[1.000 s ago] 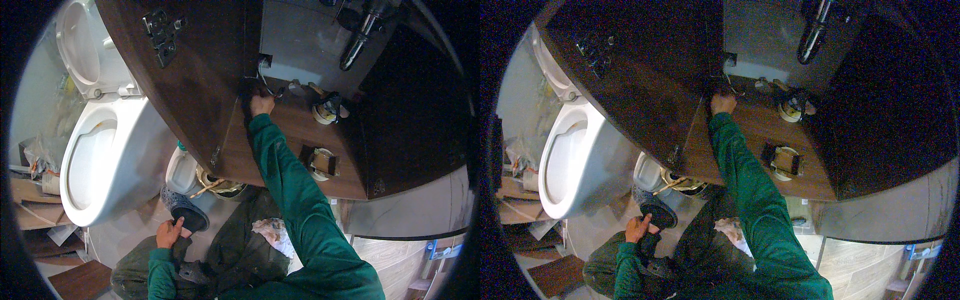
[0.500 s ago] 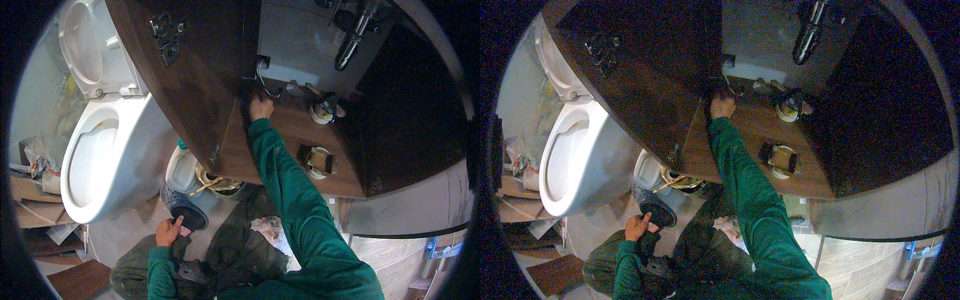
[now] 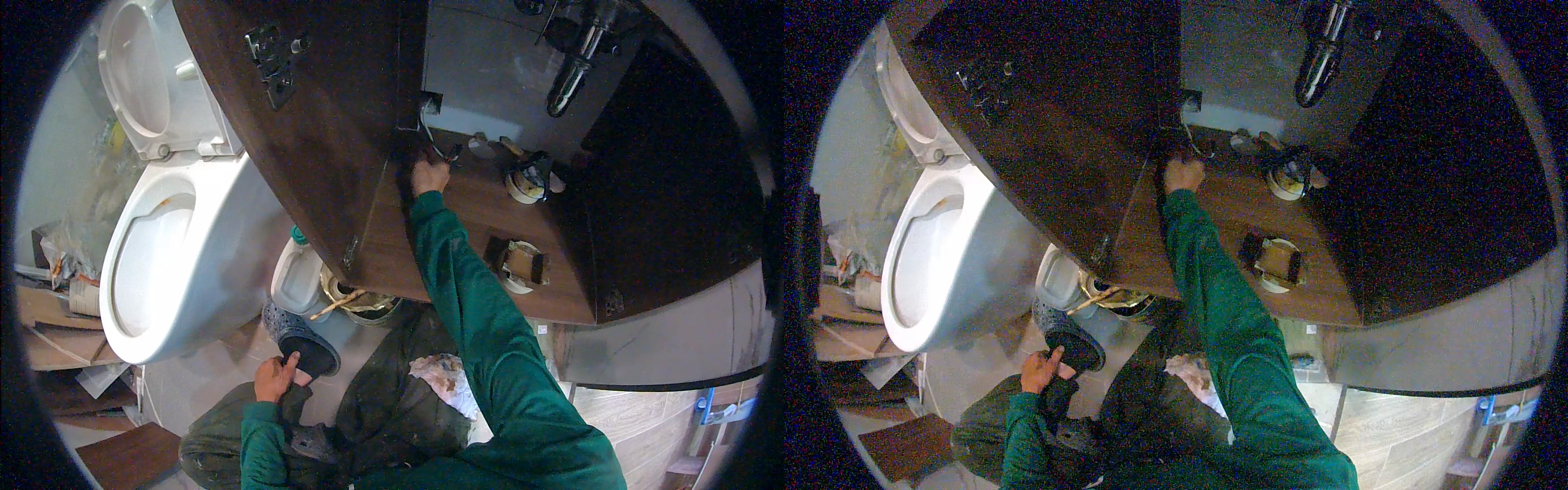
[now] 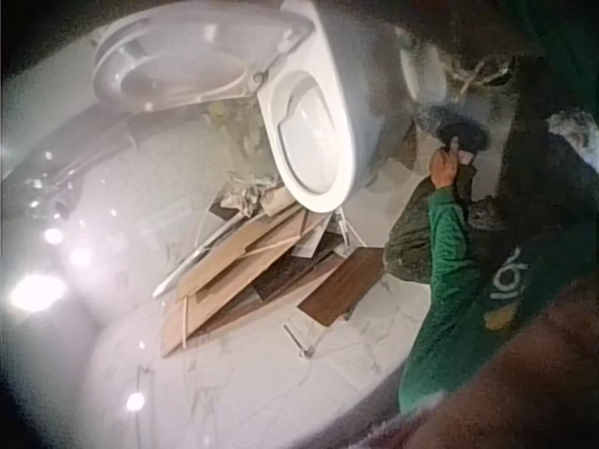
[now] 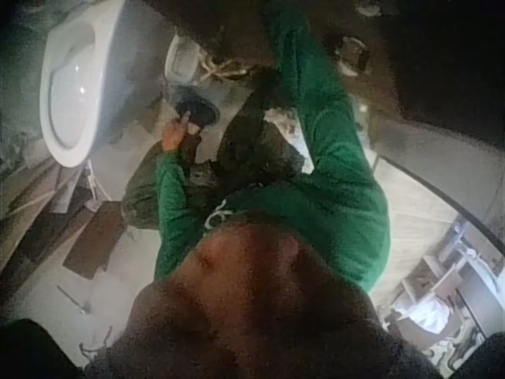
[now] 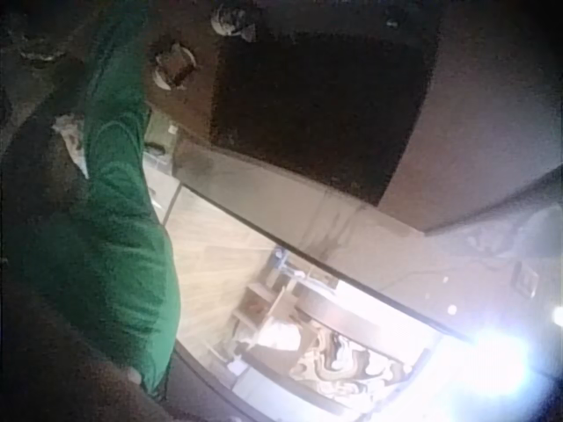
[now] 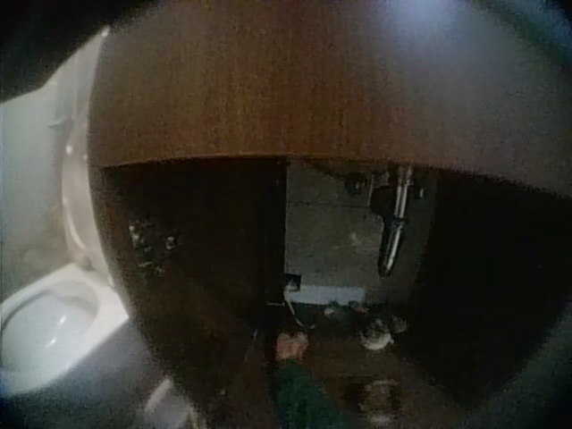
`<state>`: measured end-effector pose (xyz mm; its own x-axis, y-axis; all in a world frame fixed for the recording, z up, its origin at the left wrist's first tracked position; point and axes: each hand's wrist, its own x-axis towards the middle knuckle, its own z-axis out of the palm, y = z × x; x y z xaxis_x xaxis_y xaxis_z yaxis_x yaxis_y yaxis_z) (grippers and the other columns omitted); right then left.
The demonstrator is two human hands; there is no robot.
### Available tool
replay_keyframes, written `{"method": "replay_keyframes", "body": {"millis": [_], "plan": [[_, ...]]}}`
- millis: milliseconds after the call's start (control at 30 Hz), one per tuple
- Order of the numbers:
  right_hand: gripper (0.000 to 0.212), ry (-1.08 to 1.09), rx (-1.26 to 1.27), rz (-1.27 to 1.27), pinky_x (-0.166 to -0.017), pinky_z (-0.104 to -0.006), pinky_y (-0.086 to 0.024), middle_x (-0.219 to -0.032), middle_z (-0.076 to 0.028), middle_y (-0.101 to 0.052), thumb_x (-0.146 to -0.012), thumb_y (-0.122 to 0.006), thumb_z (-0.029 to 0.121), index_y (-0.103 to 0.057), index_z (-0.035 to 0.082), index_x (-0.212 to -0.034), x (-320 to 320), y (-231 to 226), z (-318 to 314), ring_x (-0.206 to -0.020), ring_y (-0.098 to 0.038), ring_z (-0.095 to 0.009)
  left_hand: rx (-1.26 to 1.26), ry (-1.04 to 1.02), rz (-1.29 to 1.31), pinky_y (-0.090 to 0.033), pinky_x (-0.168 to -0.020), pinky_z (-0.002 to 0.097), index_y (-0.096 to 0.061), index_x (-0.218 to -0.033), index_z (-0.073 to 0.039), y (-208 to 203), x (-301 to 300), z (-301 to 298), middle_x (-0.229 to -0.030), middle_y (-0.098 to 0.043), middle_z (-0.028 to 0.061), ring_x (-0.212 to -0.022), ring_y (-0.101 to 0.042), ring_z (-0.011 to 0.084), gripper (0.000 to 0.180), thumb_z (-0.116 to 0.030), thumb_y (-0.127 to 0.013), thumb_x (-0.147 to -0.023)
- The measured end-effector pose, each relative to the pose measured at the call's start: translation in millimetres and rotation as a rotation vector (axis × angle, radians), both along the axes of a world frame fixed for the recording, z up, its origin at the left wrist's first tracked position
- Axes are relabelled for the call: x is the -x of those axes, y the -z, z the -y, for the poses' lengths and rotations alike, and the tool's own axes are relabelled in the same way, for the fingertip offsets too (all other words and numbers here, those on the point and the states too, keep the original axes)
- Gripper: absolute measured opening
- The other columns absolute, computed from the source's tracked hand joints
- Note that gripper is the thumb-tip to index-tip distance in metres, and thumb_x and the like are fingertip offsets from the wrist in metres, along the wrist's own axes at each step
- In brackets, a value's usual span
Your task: The person sits on the floor and uses a small brush to apply paint to the interior edges and corners of a bathroom vanity cabinet. They repeatedly dip the brush into a small paint container and wipe excess paint on a cloth.
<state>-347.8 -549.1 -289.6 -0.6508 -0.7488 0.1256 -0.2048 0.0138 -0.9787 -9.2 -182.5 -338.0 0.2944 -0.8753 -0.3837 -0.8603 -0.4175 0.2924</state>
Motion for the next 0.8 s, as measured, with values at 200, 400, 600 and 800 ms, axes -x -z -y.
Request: {"method": "replay_keyframes", "body": {"millis": [200,400,600,800], "plan": [[0.037,-0.053,-0.025,0.031,-0.089,-0.0386,-0.048,-0.106,-0.019,-0.07,-0.081,-0.067,0.025,-0.07,0.002,-0.109,0,-4,3,-0.101,-0.066,-0.034,0.002,-0.002,0.012,-0.046,-0.081,0.0492,-0.068,-0.086,0.005,-5,3,0,-0.09,-0.065,0.0293,-0.091,-0.061,0.0449,0.071,-0.063,-0.047,-0.086],[0.035,0.028,0.025,-0.03,-0.086,-0.0442,-0.049,-0.102,-0.022,-0.069,-0.079,-0.067,0.026,-0.069,0.002,-0.105,-5,-8,-4,-0.098,-0.065,-0.039,0.03,0.009,0.018,-0.045,-0.083,0.0484,-0.067,-0.087,0.005,-1,2,-2,-0.093,-0.065,0.0285,-0.094,-0.061,0.044,0.073,-0.065,-0.046,-0.086],[0.029,-0.002,0.113,-0.122,-0.078,-0.0493,-0.051,-0.09,-0.025,-0.068,-0.08,-0.065,0.025,-0.07,0.0,-0.092,-5,-14,-19,-0.085,-0.065,-0.044,-0.022,-0.009,0.004,-0.045,-0.085,0.0473,-0.068,-0.092,0.005,6,-4,-3,-0.095,-0.066,0.0276,-0.096,-0.06,0.0432,0.073,-0.065,-0.048,-0.085],[0.033,0.001,0.041,-0.221,-0.076,-0.0483,-0.051,-0.087,-0.027,-0.067,-0.081,-0.066,0.03,-0.071,0.0,-0.094,-2,-2,-22,-0.082,-0.065,-0.044,0.006,-0.001,-0.004,-0.046,-0.085,0.0472,-0.068,-0.097,0.005,13,-7,-5,-0.096,-0.066,0.0276,-0.096,-0.061,0.0437,0.071,-0.063,-0.048,-0.086]]}}
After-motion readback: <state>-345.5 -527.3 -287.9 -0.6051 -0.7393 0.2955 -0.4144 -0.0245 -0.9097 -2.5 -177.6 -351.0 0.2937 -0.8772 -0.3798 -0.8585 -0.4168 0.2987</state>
